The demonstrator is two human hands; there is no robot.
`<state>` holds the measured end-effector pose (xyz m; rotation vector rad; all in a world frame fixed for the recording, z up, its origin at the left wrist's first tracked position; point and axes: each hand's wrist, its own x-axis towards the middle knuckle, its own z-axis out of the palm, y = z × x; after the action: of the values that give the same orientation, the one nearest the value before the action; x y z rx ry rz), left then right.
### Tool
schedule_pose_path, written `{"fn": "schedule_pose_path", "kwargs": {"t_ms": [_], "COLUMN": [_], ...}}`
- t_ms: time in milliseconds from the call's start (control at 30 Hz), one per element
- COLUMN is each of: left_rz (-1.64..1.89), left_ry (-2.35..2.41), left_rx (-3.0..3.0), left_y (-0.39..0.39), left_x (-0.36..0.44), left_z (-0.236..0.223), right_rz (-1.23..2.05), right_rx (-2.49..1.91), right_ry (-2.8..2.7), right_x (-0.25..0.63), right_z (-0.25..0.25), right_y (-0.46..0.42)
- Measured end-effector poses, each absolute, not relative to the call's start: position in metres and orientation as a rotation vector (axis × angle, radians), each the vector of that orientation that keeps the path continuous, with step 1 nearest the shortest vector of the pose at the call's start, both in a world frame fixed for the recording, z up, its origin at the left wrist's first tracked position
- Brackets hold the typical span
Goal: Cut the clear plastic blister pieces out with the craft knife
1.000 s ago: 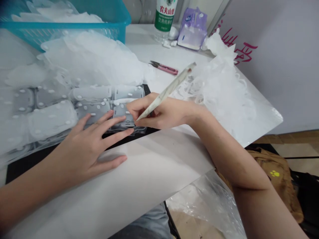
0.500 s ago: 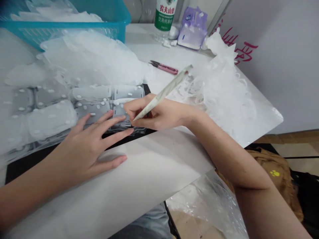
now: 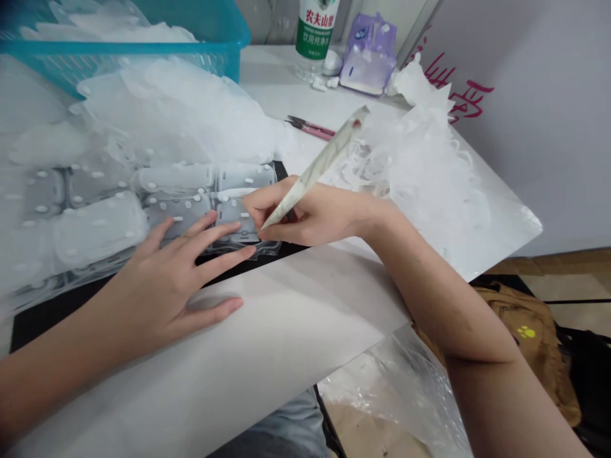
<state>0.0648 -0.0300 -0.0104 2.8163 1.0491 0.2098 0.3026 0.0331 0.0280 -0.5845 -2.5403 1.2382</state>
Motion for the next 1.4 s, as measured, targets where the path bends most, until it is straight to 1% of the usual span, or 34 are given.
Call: {"fn": "schedule_pose_path", "kwargs": {"t_ms": [167,467,667,900,1133,1400], "left_rz": [0.174,0.143,0.132,0.192,0.232,0.212], "left_ry": [1.023,1.024,1.028,1.044,1.076,1.093], "left_rx": [2.841,2.867,2.866,2.857,2.799,2.787], "left_y": [-0.029,-0.029,-0.029,-0.03,-0.031,-0.032], "left_x": [0.065,0.065,0.065,0.067,0.069,0.072], "left_z": [-0.009,-0.009,-0.009,-0.01,-0.007,-0.006], "right_rz": [1.244,1.346,1.285,1.28,1.363,1.372], "right_rx": [-0.584,-0.671,-0.633,-0.604,-0.699,-0.619], "right_ry": [-2.512,-2.553,-2.519,-2.522,-2.508,-2.447], "right_x": [0.3,0.313,0.306,0.306,0.311,0.303], "right_z": [0.027,0.033,0.028,0.029,0.033,0.023], "right_y": [0.032,0.038,0.036,0.036,0.037,0.036]}}
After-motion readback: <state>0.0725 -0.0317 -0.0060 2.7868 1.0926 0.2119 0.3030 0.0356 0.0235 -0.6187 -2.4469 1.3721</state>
